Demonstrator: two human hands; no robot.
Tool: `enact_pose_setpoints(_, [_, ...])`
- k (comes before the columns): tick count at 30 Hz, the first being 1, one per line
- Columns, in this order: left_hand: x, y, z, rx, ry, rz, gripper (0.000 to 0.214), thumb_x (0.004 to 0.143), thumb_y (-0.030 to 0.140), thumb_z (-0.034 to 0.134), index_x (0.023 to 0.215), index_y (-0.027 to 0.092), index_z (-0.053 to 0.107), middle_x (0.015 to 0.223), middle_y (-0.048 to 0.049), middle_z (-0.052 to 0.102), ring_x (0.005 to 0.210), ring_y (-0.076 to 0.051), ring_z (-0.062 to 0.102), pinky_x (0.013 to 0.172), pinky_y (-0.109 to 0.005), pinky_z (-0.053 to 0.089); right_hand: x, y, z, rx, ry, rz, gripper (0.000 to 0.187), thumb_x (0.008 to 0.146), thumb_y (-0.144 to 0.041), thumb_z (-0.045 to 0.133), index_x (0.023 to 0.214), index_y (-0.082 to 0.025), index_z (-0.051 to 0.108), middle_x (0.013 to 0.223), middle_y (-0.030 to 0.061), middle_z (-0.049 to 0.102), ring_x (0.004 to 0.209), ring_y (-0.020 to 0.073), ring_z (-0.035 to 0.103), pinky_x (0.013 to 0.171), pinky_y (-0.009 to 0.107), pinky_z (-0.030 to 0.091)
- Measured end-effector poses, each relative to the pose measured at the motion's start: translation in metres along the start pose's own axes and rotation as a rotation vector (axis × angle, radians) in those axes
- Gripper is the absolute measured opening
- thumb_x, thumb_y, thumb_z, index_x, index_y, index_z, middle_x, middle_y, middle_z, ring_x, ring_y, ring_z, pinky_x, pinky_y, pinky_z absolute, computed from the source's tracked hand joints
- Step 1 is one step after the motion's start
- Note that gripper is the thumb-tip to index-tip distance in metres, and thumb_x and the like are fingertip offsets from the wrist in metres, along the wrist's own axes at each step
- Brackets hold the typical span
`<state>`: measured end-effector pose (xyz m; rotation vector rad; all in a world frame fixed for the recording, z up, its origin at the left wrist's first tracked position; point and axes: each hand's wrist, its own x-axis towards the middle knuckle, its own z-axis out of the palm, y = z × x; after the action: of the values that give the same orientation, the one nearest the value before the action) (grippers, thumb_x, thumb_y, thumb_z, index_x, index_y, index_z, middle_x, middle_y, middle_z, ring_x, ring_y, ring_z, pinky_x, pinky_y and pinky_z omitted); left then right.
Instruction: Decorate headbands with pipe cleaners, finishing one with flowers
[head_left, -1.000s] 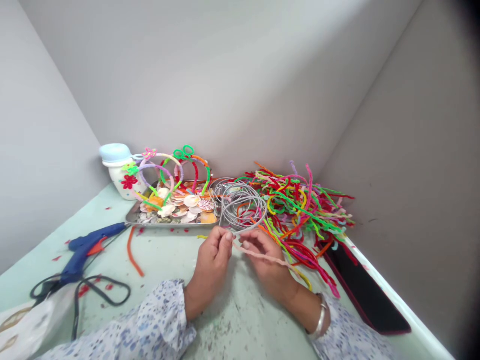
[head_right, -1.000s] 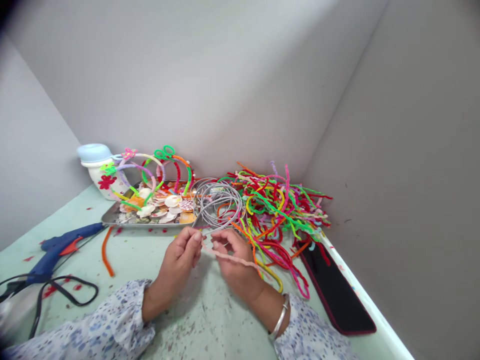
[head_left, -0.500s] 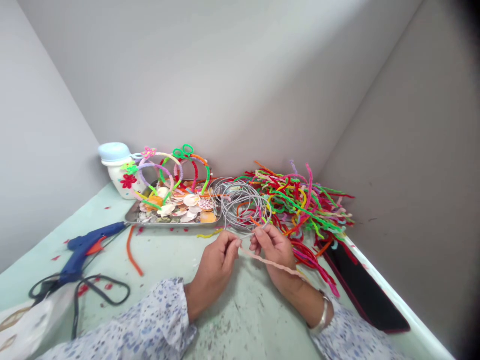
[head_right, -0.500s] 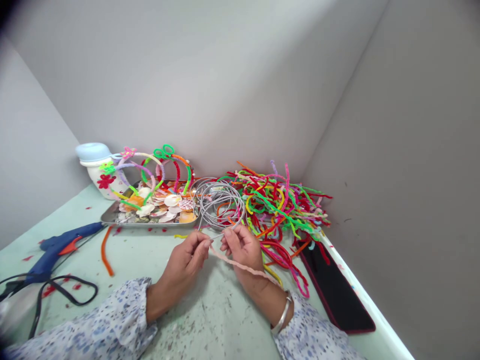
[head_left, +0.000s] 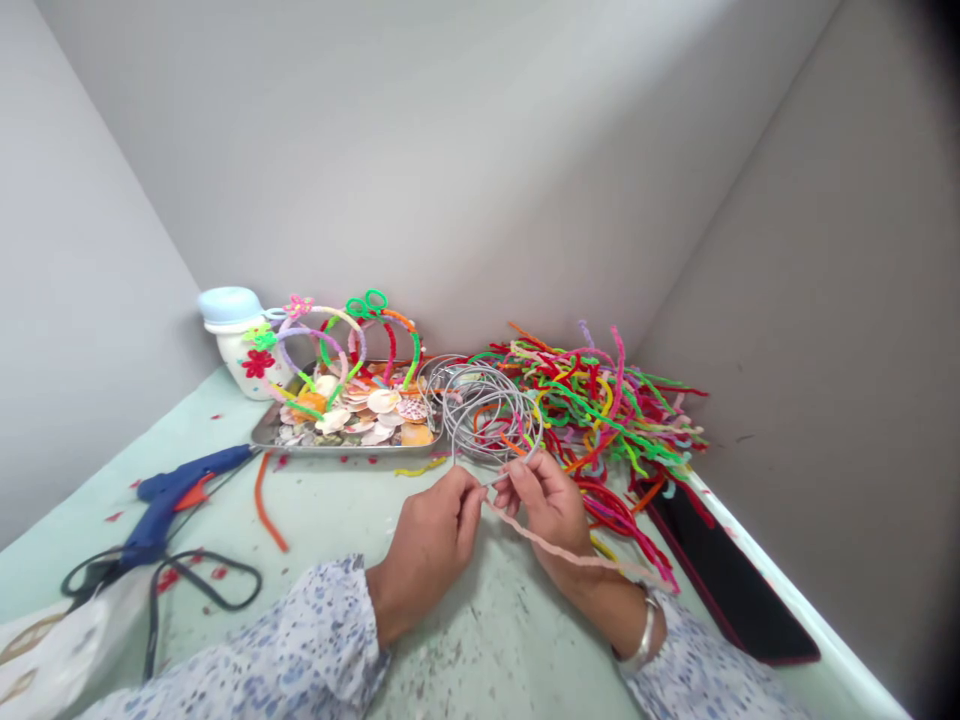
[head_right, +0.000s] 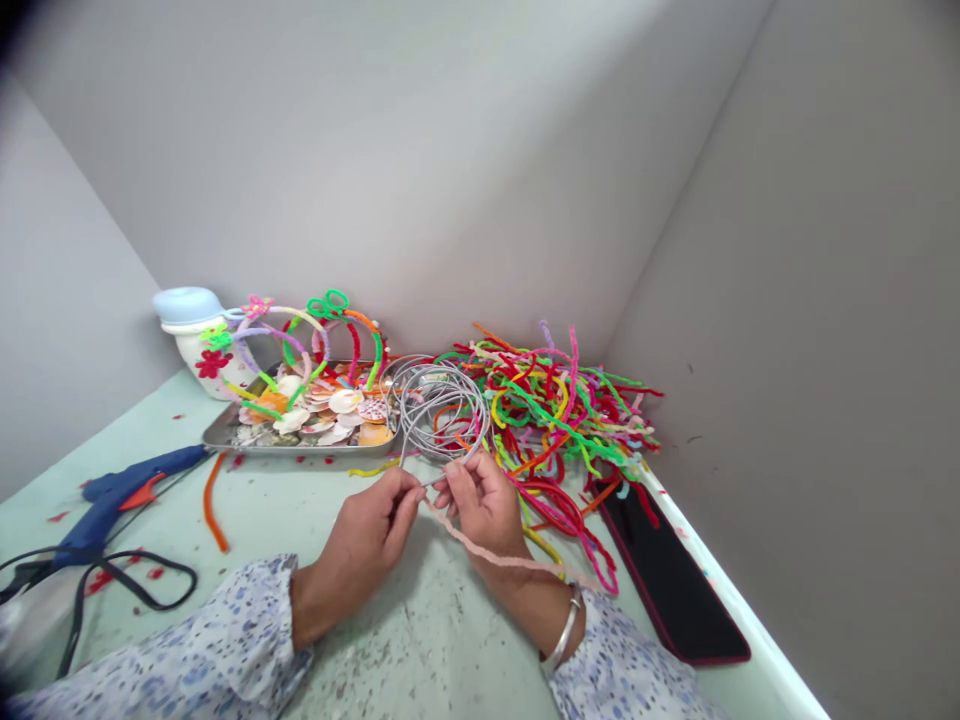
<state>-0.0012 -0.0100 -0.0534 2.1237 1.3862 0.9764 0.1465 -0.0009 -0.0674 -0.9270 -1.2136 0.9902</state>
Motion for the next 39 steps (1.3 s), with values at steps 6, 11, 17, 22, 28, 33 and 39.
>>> enact_pose_setpoints(6, [-0.0020,-0.0011,0.0018,0.134,-0.015,0.054,0.021,0.091,0.031,0.039,0.077,0.020,0.050,0.061,0.0018,0.053,0.052,-0.012,0.046,0.052,-0.023,0.030,-0.0002,-0.0001,-0.0018,-0.020,-0.021,-0.010,0.022,0.088,-0.038,0.053,0.077,-0.018,0.054,0.064,-0.0008,0.061,0.055,0.0114,0.057,0.052,0.023,0.046])
enact_pose_setpoints(11, [-0.0025,0.0001,0.0006,0.076,-0.014,0.050,0.021,0.092,0.031,0.039,0.079,0.020,0.051,0.063,0.0018,0.054,0.054,-0.012,0.047,0.054,-0.023,0.032,-0.0009,-0.0002,-0.0025,-0.041,-0.015,-0.038,0.021,0.089,-0.037,0.052,0.078,-0.019,0.053,0.065,-0.0011,0.060,0.056,0.0113,0.056,0.053,0.024,0.046])
enact_pose_setpoints(17, [-0.0048,0.0025,-0.0008,-0.068,-0.022,0.067,0.013,0.090,0.026,0.041,0.087,0.020,0.052,0.071,0.0015,0.056,0.060,-0.012,0.049,0.058,-0.023,0.035,-0.0003,-0.0010,-0.0011,-0.020,0.002,-0.055,0.022,0.090,-0.036,0.051,0.077,-0.019,0.054,0.061,-0.0024,0.057,0.054,0.0104,0.053,0.053,0.023,0.044])
enact_pose_setpoints(22, [-0.0040,-0.0002,0.0007,-0.058,-0.021,0.035,0.014,0.090,0.026,0.041,0.084,0.020,0.052,0.068,0.0019,0.056,0.058,-0.012,0.048,0.057,-0.023,0.034,-0.0001,0.0010,-0.0018,-0.052,-0.009,-0.050,0.021,0.090,-0.036,0.051,0.079,-0.019,0.055,0.062,-0.0016,0.058,0.055,0.0111,0.053,0.054,0.024,0.044])
enact_pose_setpoints(28, [-0.0040,-0.0007,0.0017,-0.006,0.005,0.016,0.012,0.087,0.023,0.044,0.077,0.020,0.051,0.064,0.0033,0.054,0.057,-0.011,0.048,0.056,-0.022,0.033,-0.0014,0.0023,-0.0029,-0.049,-0.020,-0.061,0.020,0.090,-0.036,0.051,0.080,-0.019,0.055,0.067,-0.0010,0.060,0.056,0.0111,0.056,0.054,0.024,0.045])
enact_pose_setpoints(33, [-0.0029,0.0004,0.0022,-0.011,0.012,0.003,0.012,0.087,0.023,0.045,0.078,0.020,0.053,0.065,0.0034,0.056,0.057,-0.011,0.048,0.056,-0.022,0.034,-0.0018,0.0043,-0.0031,-0.071,-0.008,-0.076,0.019,0.090,-0.035,0.052,0.080,-0.019,0.055,0.066,-0.0015,0.060,0.057,0.0108,0.057,0.057,0.024,0.046])
enact_pose_setpoints(39, [-0.0022,-0.0027,0.0052,-0.104,0.085,0.026,0.012,0.088,0.025,0.046,0.094,0.021,0.056,0.077,0.0005,0.062,0.064,-0.012,0.054,0.061,-0.023,0.040,-0.0009,0.0046,-0.0022,-0.015,0.018,-0.059,0.020,0.088,-0.036,0.055,0.079,-0.019,0.055,0.066,-0.0016,0.062,0.056,0.0102,0.057,0.054,0.022,0.045])
